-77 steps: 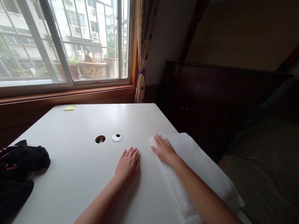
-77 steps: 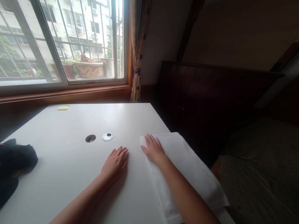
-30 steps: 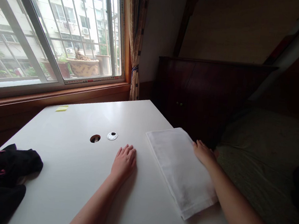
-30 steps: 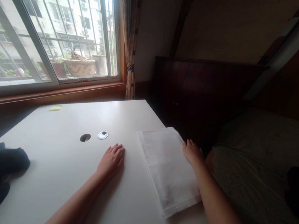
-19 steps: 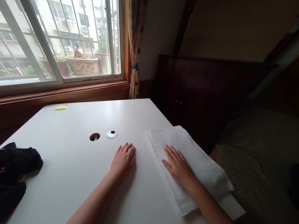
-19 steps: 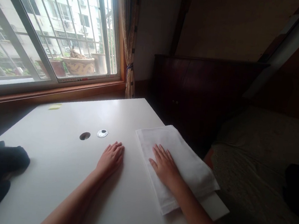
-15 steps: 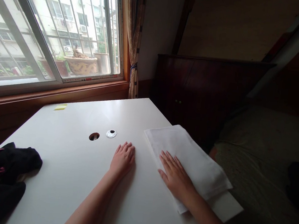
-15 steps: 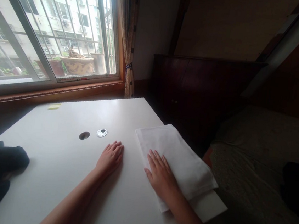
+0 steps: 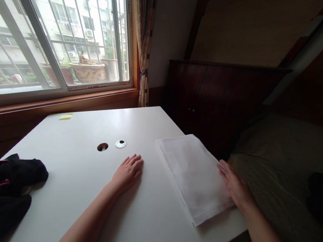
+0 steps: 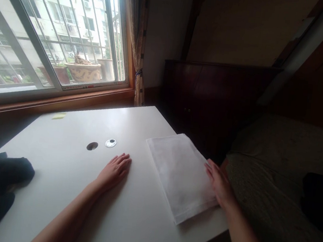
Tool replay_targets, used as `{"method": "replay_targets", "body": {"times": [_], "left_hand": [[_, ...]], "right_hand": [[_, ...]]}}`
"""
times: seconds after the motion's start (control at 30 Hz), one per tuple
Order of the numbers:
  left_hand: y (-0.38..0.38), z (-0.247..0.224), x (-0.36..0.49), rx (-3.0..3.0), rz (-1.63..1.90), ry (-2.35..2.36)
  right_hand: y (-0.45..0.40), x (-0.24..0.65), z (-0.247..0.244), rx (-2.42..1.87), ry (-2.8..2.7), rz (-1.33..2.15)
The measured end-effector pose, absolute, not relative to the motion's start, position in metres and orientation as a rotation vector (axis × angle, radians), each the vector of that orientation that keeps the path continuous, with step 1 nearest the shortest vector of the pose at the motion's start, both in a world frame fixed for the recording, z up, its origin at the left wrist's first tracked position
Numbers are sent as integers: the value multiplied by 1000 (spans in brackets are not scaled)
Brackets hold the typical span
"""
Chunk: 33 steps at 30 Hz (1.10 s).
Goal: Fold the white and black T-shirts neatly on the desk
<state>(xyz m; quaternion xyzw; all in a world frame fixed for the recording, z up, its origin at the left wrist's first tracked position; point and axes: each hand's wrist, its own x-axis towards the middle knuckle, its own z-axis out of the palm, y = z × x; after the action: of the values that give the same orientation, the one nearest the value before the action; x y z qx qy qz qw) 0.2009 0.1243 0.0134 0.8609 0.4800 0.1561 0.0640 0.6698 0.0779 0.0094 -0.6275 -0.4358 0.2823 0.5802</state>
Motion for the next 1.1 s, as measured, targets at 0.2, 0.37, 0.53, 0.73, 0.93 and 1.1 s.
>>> {"method": "replay_targets", "body": {"times": [0.2, 0.37, 0.53, 0.73, 0.93, 1.1], "left_hand": [[92, 19, 158, 2534, 507, 1345], [52, 43, 118, 2216, 581, 1245], [28, 76, 62, 1942, 786, 1444], [-6, 98, -45, 1994, 1109, 2055], [-64, 70, -111, 2095, 373, 2675], [-73, 46, -112, 1968, 264, 2675]], "right_hand": [[84, 698, 5, -1701, -912, 427], [84, 620, 29, -1570, -1494, 320], [84, 520, 44, -1358, -2083, 433], [86, 464, 25, -1263, -2359, 547], [86, 459, 17, -1242, -2385, 584], [85, 458, 21, -1258, -2372, 588]]}}
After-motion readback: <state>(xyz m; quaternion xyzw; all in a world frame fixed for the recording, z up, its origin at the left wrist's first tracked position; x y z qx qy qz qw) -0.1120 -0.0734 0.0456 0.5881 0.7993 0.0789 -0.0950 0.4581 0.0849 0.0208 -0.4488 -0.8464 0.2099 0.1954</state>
